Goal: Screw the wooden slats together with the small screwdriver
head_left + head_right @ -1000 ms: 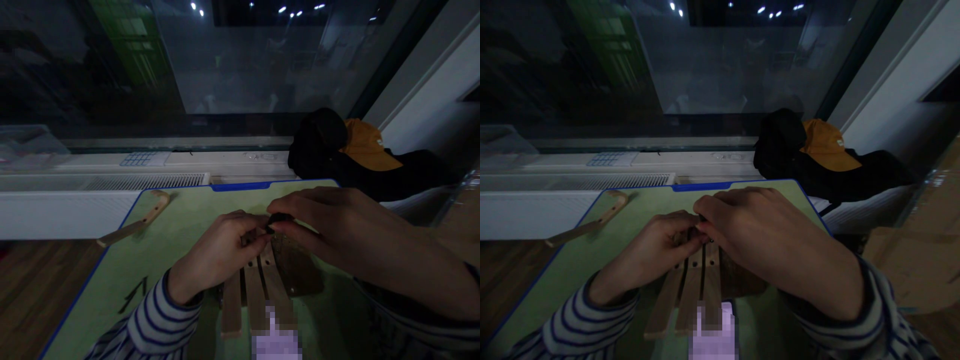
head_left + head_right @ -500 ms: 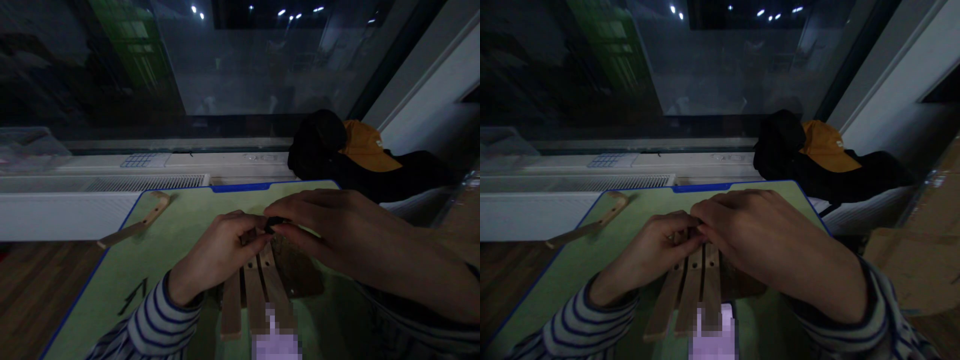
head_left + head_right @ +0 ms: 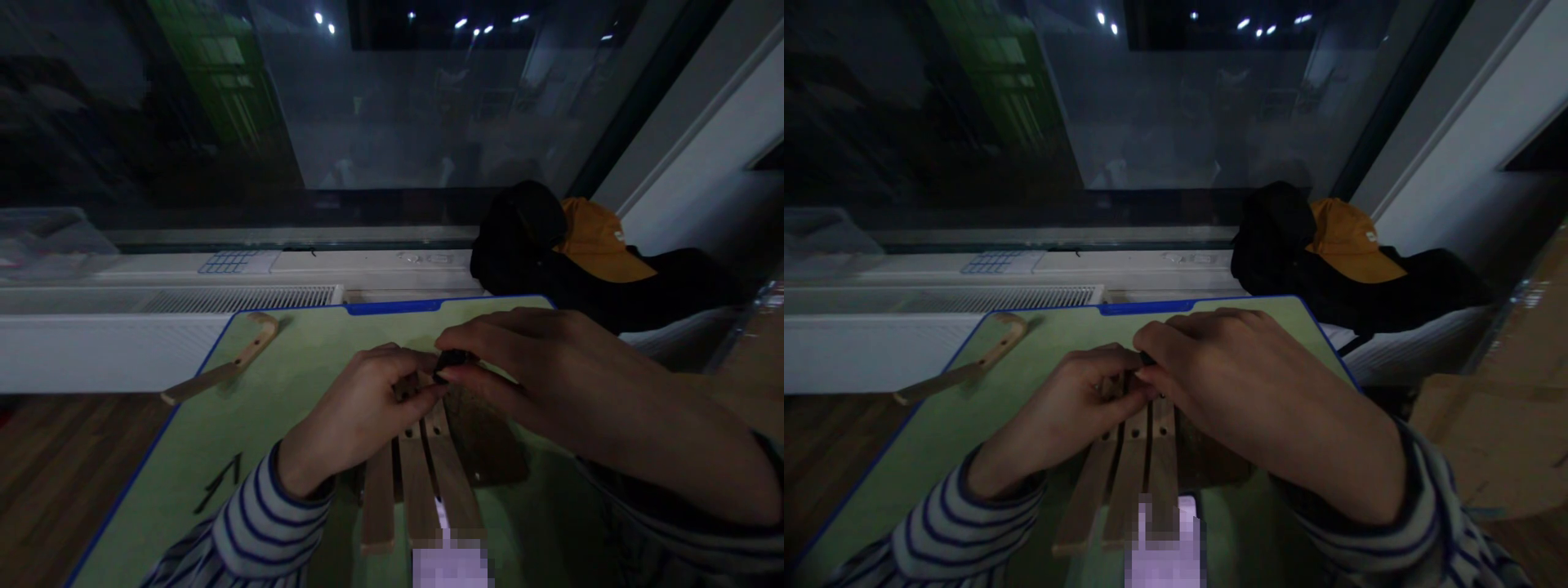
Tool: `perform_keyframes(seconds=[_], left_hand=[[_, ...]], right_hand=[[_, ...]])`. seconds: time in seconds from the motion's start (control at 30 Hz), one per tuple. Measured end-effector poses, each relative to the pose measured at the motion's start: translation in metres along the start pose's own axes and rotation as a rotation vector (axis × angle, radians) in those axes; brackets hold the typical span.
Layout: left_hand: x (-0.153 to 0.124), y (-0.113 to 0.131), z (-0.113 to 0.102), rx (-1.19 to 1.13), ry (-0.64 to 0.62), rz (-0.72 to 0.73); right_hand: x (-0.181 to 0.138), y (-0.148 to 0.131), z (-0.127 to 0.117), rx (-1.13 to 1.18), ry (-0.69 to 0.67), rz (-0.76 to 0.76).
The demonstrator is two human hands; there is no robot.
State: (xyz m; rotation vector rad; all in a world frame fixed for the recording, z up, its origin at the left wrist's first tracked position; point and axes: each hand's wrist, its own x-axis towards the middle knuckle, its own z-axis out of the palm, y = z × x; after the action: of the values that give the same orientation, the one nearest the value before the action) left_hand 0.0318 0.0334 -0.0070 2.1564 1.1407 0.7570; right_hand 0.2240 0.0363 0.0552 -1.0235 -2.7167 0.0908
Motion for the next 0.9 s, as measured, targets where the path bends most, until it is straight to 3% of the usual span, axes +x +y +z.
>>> perform_keyframes(seconds=[0.23,0.4,0.73,0.9], left_hand=[[-0.0003,-0.0038,0.0005,-0.016,0.039,0.017],[0.0000,-0.0018,-0.0014,0.029,0.009,0.043],[0.0003,0.0011,-0.0037,0.036,-0.049,0.035],[0.0001,0.0003,-0.0022,0.039,-0.018,-0.001]], right_hand=[[-0.0017,0.0011,0.0023,-0.033,0.069,-0.039],[-0.0022,0.0009,0.0005,0.040,0.006,-0.031],[-0.0012,0.0010,0.0011,-0.019,0.025,-0.017],[-0.0006,0.0022,0.0034,-0.009,0.042,-0.020]])
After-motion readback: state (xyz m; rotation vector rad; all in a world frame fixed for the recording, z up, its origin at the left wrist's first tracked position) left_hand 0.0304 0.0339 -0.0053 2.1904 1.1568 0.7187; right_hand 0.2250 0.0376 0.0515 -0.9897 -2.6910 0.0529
